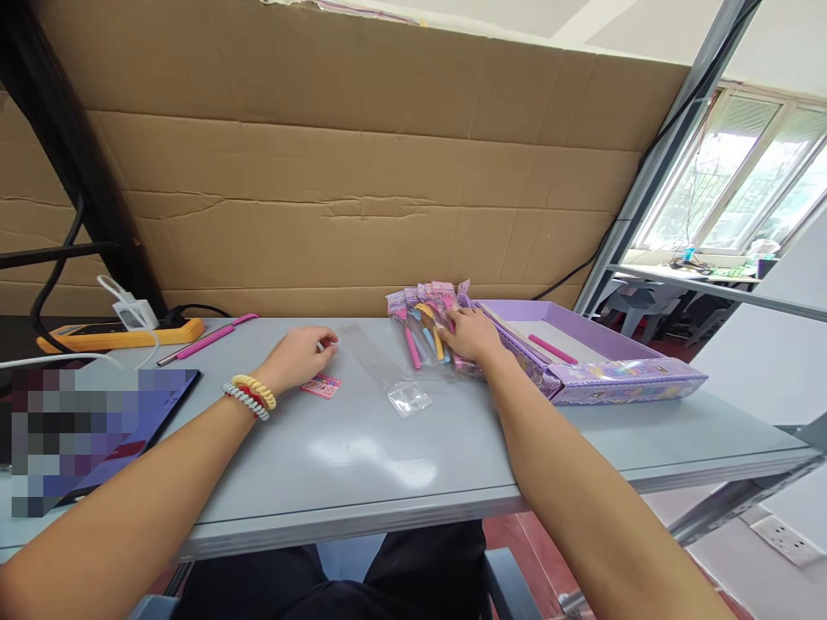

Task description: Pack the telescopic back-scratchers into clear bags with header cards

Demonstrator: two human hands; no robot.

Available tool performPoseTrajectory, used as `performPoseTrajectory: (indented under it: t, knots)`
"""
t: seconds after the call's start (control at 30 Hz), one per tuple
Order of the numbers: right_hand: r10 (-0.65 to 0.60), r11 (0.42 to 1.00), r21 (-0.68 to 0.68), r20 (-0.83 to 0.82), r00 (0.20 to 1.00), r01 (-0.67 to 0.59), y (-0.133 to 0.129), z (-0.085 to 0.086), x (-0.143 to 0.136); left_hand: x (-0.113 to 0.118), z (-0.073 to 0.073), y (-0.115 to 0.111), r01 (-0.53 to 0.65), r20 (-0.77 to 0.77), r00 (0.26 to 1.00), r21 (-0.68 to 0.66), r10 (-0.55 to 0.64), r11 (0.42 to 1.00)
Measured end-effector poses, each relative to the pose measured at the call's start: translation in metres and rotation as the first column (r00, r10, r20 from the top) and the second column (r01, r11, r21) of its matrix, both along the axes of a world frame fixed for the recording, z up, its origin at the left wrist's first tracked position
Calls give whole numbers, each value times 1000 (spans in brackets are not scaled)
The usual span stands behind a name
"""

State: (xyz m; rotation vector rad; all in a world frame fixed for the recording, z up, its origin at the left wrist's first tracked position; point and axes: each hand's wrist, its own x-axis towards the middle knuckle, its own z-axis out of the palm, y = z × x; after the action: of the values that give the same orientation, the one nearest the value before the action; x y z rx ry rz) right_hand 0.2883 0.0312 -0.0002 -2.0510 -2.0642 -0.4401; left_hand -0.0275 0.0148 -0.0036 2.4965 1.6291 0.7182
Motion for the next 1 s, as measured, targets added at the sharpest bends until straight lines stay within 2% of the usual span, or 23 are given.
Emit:
performPoseTrajectory:
  t: [0.2,0.4,0.67,0.83,0.93,1.0]
  knots:
    - [-34,999,-37,-17,999,34,-4,4,-11,1,-1,-2,31,-8,999,-8,-32,999]
    - [-100,995,-12,-56,993,100,-8,2,-22,2,-1,-3,40,-13,999,-10,-40,999]
    - [-12,996,90,-31,999,15,-11,3,-26,2,2,-5,36,-18,999,-19,-36,999]
    - [114,966,248,-153,982,-73,-14,11,-28,2,2,-4,34,-14,999,-18,-34,999]
    - [245,909,388,-196,949,-155,-21,19,-37,1,1,-2,11,-4,1000,-9,-11,1000]
    - [350,870,428,-185,918,-245,-27,24,-47,-2,1,1,-40,-15,999,-13,40,999]
